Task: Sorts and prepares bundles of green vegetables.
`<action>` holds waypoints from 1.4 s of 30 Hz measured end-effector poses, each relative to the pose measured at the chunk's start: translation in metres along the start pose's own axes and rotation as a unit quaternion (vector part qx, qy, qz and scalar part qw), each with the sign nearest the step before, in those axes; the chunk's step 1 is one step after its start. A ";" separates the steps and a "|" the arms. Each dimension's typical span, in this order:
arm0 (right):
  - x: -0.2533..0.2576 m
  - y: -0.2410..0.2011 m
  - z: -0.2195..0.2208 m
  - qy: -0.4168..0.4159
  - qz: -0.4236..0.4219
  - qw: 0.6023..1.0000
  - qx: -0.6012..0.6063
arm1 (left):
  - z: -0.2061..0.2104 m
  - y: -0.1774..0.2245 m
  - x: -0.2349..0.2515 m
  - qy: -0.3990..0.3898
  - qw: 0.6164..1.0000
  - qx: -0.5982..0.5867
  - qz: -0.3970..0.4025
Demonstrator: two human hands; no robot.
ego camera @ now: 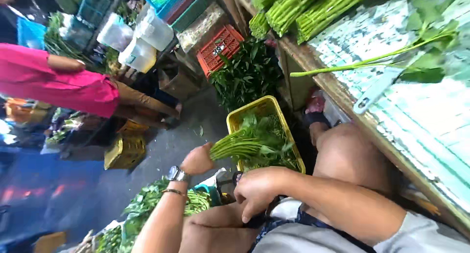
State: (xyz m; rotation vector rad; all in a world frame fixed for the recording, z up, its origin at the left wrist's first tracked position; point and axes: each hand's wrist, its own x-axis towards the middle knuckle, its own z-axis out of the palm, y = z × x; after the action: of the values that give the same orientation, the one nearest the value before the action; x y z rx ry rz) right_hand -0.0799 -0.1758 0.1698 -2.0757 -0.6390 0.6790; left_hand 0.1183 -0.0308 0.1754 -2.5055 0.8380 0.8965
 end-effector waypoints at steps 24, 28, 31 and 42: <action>0.017 0.023 0.000 0.586 -0.082 0.780 -0.203 | -0.112 -0.006 -0.146 0.267 0.912 0.295 0.101; 0.016 -0.021 0.032 0.538 -0.260 0.788 -0.148 | -0.097 -0.016 -0.161 0.252 0.954 0.160 0.028; 0.014 -0.023 0.042 0.477 -0.322 0.808 -0.129 | -0.083 -0.004 -0.135 0.192 0.967 0.163 0.029; -0.024 -0.032 0.017 -0.001 -0.113 0.994 0.000 | -0.027 0.028 -0.005 0.058 0.995 0.060 -0.061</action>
State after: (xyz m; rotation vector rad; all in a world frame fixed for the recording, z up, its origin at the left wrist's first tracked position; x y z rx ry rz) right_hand -0.1149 -0.1647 0.1935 -1.9644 -0.8587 0.5501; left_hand 0.1095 -0.0636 0.1952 -2.4922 0.7414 0.6483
